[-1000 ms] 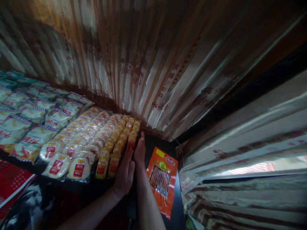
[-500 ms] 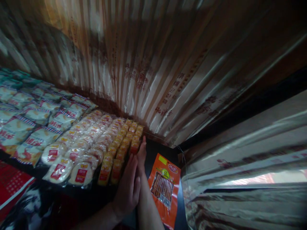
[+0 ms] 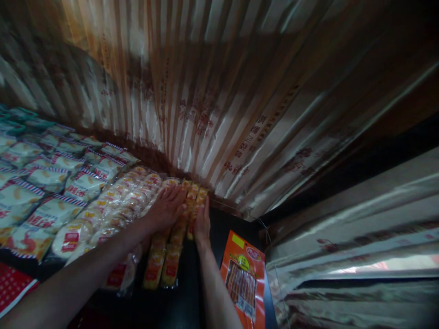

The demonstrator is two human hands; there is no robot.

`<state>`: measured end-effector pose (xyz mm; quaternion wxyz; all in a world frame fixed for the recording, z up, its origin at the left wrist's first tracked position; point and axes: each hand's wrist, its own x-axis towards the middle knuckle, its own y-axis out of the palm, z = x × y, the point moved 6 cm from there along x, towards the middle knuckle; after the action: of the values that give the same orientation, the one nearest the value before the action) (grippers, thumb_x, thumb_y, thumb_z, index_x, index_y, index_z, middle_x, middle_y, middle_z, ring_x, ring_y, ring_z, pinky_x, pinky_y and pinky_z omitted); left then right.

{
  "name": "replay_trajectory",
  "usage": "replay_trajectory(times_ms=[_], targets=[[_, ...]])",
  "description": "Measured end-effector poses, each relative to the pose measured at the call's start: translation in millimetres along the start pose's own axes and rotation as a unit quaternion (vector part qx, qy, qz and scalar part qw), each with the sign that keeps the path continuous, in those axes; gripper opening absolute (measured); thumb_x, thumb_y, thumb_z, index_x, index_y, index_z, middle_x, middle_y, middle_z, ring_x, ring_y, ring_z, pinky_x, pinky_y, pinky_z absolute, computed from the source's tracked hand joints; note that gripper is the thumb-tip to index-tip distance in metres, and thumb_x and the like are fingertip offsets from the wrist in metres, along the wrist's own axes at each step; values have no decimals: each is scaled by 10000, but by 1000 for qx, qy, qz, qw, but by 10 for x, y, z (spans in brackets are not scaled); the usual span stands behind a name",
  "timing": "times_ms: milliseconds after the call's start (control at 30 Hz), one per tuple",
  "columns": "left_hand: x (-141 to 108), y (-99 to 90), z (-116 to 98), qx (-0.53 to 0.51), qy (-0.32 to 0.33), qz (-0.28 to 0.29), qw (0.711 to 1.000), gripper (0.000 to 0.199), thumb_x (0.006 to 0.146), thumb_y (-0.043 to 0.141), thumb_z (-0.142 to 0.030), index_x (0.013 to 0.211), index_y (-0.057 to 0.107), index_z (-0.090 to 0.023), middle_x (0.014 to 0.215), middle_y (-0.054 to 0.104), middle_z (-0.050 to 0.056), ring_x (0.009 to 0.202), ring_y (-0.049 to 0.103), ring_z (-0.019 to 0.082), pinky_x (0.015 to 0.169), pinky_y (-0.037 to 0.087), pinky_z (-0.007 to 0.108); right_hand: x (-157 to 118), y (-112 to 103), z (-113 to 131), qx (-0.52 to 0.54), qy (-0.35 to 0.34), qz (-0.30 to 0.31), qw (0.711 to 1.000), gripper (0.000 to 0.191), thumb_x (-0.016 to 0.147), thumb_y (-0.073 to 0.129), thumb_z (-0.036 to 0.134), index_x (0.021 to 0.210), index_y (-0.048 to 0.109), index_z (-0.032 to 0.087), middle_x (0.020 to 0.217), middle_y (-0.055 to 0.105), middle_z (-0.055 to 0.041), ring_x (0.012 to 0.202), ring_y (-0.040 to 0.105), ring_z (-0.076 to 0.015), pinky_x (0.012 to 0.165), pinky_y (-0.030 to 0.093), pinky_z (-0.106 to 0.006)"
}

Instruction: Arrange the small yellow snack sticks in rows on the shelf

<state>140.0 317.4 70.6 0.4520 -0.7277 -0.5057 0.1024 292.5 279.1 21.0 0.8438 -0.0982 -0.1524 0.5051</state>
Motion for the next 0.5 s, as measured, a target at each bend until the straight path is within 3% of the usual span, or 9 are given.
replay_trajectory(times_ms=[133, 300, 500], targets=[[5, 123, 57, -8, 15, 10, 1000, 465, 869, 386, -402, 1283, 485, -218, 1405, 424, 99, 1346, 290, 271, 1097, 175, 489, 1, 26, 15, -4, 6, -3, 1000, 618, 901, 212, 519, 1421, 264, 188, 1486, 268, -72, 1374, 218, -170, 1126, 161, -404], [119, -2, -33, -4, 20, -2, 1000, 488, 882, 366, -430, 1319, 442, -229, 1436, 378, 92, 1366, 241, 262, 1103, 187, 471, 28, -65, -3, 37, 13, -8, 999, 599, 903, 253, 522, 1416, 278, 214, 1476, 293, -68, 1360, 261, -178, 1103, 226, -403], [380, 50, -171, 117, 15, 123, 985, 484, 929, 264, -385, 1362, 368, -196, 1463, 317, 123, 1371, 221, 264, 1079, 209, 529, 54, -95, -7, 44, 39, -9, 998, 632, 879, 274, 559, 1412, 289, 219, 1465, 319, -60, 1352, 279, -185, 1100, 226, -391]])
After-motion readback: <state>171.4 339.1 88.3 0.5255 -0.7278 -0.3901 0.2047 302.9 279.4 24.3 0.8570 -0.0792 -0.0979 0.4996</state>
